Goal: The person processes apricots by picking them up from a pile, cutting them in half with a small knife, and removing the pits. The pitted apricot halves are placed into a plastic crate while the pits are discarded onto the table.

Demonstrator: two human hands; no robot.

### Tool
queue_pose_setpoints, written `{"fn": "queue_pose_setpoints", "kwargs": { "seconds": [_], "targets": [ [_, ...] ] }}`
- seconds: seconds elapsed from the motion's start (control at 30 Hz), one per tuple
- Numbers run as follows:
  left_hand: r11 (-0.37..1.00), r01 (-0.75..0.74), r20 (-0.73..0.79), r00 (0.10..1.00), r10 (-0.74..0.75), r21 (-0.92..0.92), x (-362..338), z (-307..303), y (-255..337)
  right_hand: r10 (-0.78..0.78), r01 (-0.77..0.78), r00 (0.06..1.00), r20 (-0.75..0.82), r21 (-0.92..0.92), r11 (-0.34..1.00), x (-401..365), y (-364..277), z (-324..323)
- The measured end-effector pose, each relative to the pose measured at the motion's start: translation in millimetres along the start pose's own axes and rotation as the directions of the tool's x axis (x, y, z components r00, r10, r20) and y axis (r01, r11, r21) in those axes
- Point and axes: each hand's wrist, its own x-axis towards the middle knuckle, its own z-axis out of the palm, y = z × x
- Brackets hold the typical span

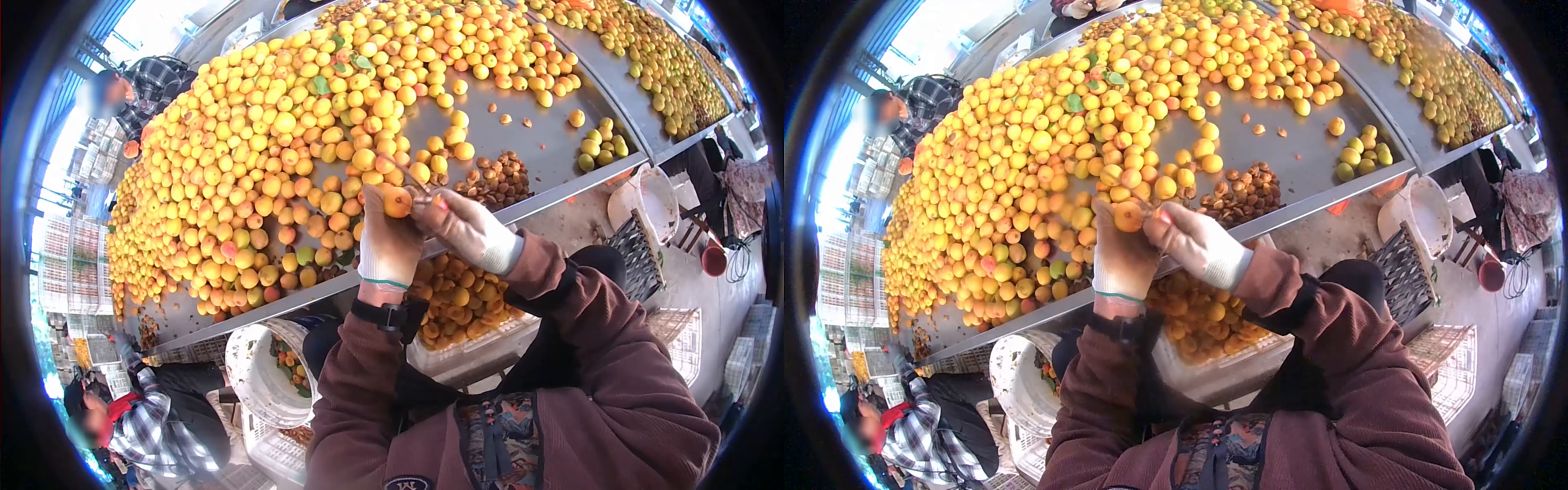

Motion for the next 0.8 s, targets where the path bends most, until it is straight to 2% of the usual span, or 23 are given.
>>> {"fn": "queue_pose_setpoints", "kwargs": {
  "seconds": [0.07, 0.1, 0.17, 0.3, 0.37, 0.4, 0.47, 0.5, 0.53, 0.57, 0.6, 0.67, 0.8],
  "targets": [
    [0.993, -0.042, -0.042, 0.998, 0.038, -0.108, -4, 10, 2, 0.025, -0.02, 0.999, 0.037, -0.14, 0.99, -4, -11, 4],
    [0.993, -0.042, -0.041, 0.998, 0.038, -0.108, -5, 9, 3, 0.025, -0.02, 0.999, 0.036, -0.141, 0.99, -4, -8, 7],
    [0.991, 0.007, 0.051, 0.999, 0.0, -0.136, -5, 5, 3, 0.007, -0.007, 1.0, -0.003, -0.013, 1.0, -3, -1, 10],
    [0.994, -0.04, -0.013, 0.999, 0.039, -0.106, 2, -2, -4, 0.043, -0.044, 0.999, -0.008, -0.084, 0.996, 1, -8, 3],
    [0.998, -0.059, 0.094, 0.994, 0.06, -0.008, 1, -5, -8, 0.083, -0.083, 0.997, -0.003, 0.002, 0.997, 4, -7, 4],
    [0.998, -0.057, 0.094, 0.994, 0.057, -0.008, 1, -6, -8, 0.084, -0.084, 0.996, -0.005, 0.003, 0.996, 4, -6, 4],
    [0.976, -0.135, 0.087, 0.989, 0.121, 0.171, 1, -8, -5, 0.054, -0.055, 0.998, -0.019, -0.103, 0.993, 6, -4, 5],
    [0.976, -0.136, 0.087, 0.989, 0.123, 0.17, 0, -11, -3, 0.053, -0.055, 0.998, -0.017, -0.104, 0.993, 7, -2, 4],
    [0.842, -0.241, 0.13, 0.971, 0.203, 0.483, -1, -13, -1, 0.08, -0.081, 0.997, -0.019, -0.086, 0.993, 7, 1, 2],
    [0.601, -0.318, 0.196, 0.945, 0.261, 0.733, 0, -15, 0, 0.107, -0.108, 0.994, -0.02, -0.066, 0.992, 8, 2, 2],
    [0.601, -0.319, 0.196, 0.945, 0.263, 0.733, 4, -19, -1, 0.106, -0.107, 0.994, -0.019, -0.067, 0.992, 8, 2, 3],
    [0.84, -0.284, 0.103, 0.958, 0.267, 0.462, 10, -23, -4, 0.096, -0.097, 0.995, -0.037, -0.03, 0.995, 9, 0, 6],
    [0.767, -0.325, 0.129, 0.943, 0.307, 0.553, 5, -22, -1, 0.093, -0.093, 0.995, -0.036, 0.0, 0.996, 12, -1, 9]
  ]
}}
